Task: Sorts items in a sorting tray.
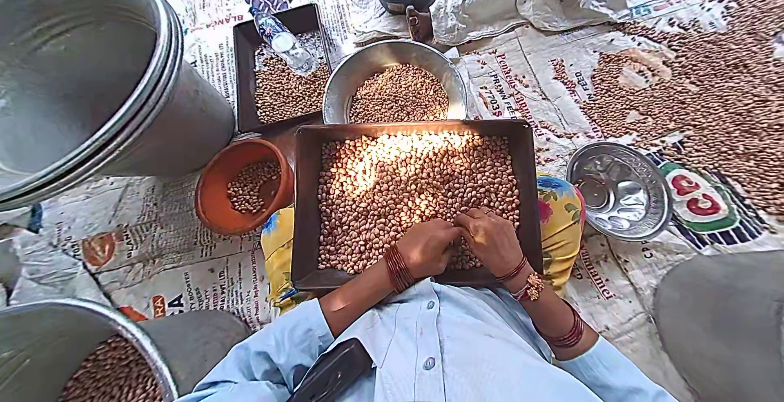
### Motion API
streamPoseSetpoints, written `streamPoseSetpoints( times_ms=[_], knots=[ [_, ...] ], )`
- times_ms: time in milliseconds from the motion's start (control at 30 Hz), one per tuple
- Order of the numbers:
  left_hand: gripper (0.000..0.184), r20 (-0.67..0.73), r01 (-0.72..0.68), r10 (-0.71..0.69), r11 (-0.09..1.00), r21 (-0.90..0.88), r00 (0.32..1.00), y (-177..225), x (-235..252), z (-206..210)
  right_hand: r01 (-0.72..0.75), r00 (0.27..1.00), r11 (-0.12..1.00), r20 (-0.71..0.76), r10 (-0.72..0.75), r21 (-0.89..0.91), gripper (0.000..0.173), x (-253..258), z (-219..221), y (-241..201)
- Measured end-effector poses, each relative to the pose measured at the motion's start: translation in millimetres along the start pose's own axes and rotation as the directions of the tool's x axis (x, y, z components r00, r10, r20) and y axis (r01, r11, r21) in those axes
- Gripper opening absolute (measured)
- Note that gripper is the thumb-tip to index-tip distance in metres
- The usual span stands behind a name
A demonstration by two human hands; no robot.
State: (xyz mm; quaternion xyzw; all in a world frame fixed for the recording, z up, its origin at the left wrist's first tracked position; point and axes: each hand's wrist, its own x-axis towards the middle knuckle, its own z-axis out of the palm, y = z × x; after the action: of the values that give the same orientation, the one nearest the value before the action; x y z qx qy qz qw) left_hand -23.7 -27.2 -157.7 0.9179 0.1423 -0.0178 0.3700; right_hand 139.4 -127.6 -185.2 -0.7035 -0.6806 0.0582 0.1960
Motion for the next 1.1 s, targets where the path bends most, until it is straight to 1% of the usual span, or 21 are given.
streamPoseSetpoints(
  times_ms=[67, 100, 167, 200, 233, 300, 367, 433, 467, 533, 600, 667, 700, 733, 800, 833, 867, 900, 967, 1033, 1100],
  knots=[
    [0.022, -0.217, 0.017, -0.055, 0.985, -0.174, 0.975, -8, -4, -19, 0.002, 1.000, 1.000, -0.004, -0.002, 0.003, 0.016, -2, 1, 0],
    [0.024, -0.345, 0.014, -0.085, 0.979, -0.201, 0.935, -14, -6, -28, 0.001, 1.000, 1.000, -0.008, -0.001, 0.007, 0.016, -3, 1, 0],
    [0.023, -0.543, 0.034, -0.077, 0.996, -0.088, 0.836, -27, -4, -42, -0.010, 1.000, 0.999, 0.003, 0.010, 0.041, 0.018, -4, 0, 1],
    [0.021, -0.599, 0.051, -0.036, 0.999, 0.007, 0.800, -32, -2, -45, -0.031, 0.999, 0.995, 0.033, 0.028, 0.094, 0.019, -3, -2, 3],
    [0.017, -0.615, 0.079, -0.004, 0.992, 0.095, 0.788, -34, 1, -47, -0.073, 0.995, 0.983, 0.084, 0.060, 0.166, 0.020, -1, -6, 4],
    [0.013, -0.568, 0.175, -0.033, 0.965, 0.196, 0.823, -31, 5, -45, -0.172, 0.982, 0.927, 0.133, 0.134, 0.332, 0.021, 6, -14, 10],
    [0.015, -0.523, 0.241, -0.082, 0.939, 0.244, 0.848, -27, 11, -38, -0.275, 0.962, 0.825, 0.143, 0.234, 0.493, 0.021, 16, -21, 15],
    [0.016, -0.483, 0.282, -0.119, 0.917, 0.281, 0.868, -23, 17, -34, -0.329, 0.940, 0.767, 0.109, 0.325, 0.550, 0.019, 27, -23, 16],
    [0.016, -0.472, 0.295, -0.129, 0.908, 0.298, 0.872, -22, 19, -33, -0.316, 0.942, 0.795, 0.072, 0.327, 0.518, 0.019, 33, -24, 15],
    [0.016, -0.479, 0.304, -0.117, 0.893, 0.333, 0.870, -21, 22, -28, -0.243, 0.967, 0.882, 0.024, 0.255, 0.404, 0.019, 44, -23, 10],
    [0.017, -0.475, 0.313, -0.117, 0.880, 0.357, 0.872, -20, 21, -26, -0.172, 0.985, 0.946, 0.033, 0.169, 0.275, 0.020, 53, -19, 3],
    [0.020, -0.466, 0.309, -0.140, 0.899, 0.311, 0.874, -20, 16, -31, -0.129, 0.991, 0.979, 0.065, 0.120, 0.159, 0.021, 60, -11, -3],
    [0.021, -0.477, 0.299, -0.160, 0.926, 0.230, 0.864, -21, 11, -37, -0.114, 0.992, 0.985, 0.073, 0.105, 0.131, 0.021, 62, -8, -4],
    [0.020, -0.525, 0.266, -0.164, 0.956, 0.126, 0.836, -26, 5, -45, -0.105, 0.993, 0.987, 0.071, 0.097, 0.119, 0.021, 64, -6, -5],
    [0.016, -0.645, 0.190, -0.224, 0.974, -0.123, 0.731, -37, -10, -64, -0.097, 0.994, 0.989, 0.058, 0.091, 0.113, 0.020, 64, -4, -6],
    [0.014, -0.672, 0.165, -0.267, 0.963, -0.212, 0.691, -40, -18, -73, -0.099, 0.994, 0.989, 0.057, 0.093, 0.108, 0.020, 63, -3, -6],
    [0.014, -0.680, 0.153, -0.300, 0.951, -0.268, 0.669, -43, -24, -78, -0.109, 0.993, 0.988, 0.061, 0.102, 0.105, 0.021, 62, -3, -6],
    [0.015, -0.672, 0.163, -0.319, 0.944, -0.286, 0.668, -45, -27, -81, -0.119, 0.992, 0.987, 0.062, 0.113, 0.109, 0.022, 61, -2, -6],
    [0.015, -0.617, 0.231, -0.322, 0.946, -0.226, 0.718, -41, -29, -78, -0.128, 0.990, 0.984, 0.067, 0.120, 0.121, 0.025, 60, 0, -6],
    [0.016, -0.571, 0.305, -0.284, 0.950, -0.061, 0.771, -34, -24, -66, -0.130, 0.990, 0.985, 0.065, 0.123, 0.117, 0.026, 60, 1, -5],
    [0.018, -0.537, 0.367, -0.281, 0.928, 0.058, 0.795, -28, -18, -56, -0.127, 0.991, 0.986, 0.046, 0.122, 0.112, 0.025, 61, 3, -5]
  ],
)
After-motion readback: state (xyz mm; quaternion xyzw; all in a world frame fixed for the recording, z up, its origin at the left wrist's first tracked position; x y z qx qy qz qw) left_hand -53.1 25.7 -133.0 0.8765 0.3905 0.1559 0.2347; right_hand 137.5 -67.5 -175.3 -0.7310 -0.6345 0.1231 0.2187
